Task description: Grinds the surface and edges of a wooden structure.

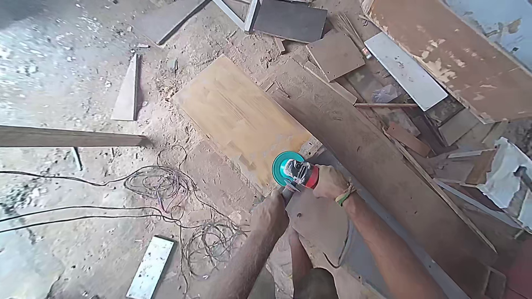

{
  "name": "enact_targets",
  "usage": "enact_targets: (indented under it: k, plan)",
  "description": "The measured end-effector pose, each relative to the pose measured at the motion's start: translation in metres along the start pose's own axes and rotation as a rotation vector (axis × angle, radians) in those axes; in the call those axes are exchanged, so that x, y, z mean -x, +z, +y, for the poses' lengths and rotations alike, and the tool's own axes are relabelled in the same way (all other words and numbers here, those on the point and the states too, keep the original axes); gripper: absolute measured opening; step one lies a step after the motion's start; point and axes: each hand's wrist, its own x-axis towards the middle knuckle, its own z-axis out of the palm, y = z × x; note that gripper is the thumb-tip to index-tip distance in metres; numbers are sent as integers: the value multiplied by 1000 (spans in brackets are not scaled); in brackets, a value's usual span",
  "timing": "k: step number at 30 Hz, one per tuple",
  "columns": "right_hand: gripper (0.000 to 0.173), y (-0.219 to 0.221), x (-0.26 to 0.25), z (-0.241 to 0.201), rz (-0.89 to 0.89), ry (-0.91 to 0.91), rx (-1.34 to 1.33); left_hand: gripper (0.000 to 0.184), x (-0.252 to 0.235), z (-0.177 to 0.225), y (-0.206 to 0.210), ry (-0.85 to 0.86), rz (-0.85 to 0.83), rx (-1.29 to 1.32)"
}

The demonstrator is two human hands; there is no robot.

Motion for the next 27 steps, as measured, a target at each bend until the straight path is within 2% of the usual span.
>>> enact_targets:
  k: [6, 14, 21, 27]
  plan:
    - [65, 26, 2, -20, -86, -121, 23, 38, 13, -30, 29, -106, 10, 36]
    - [67, -22, -12, 1, 33, -28, 33, 36, -11, 10, -14, 5, 32, 36]
    - [67, 17, -8, -20, -52, -142, 30, 38, 8, -23, 15, -129, 8, 6]
    - [69, -22, -13, -1, 33, -32, 31, 38, -14, 8, -15, -7, 29, 38]
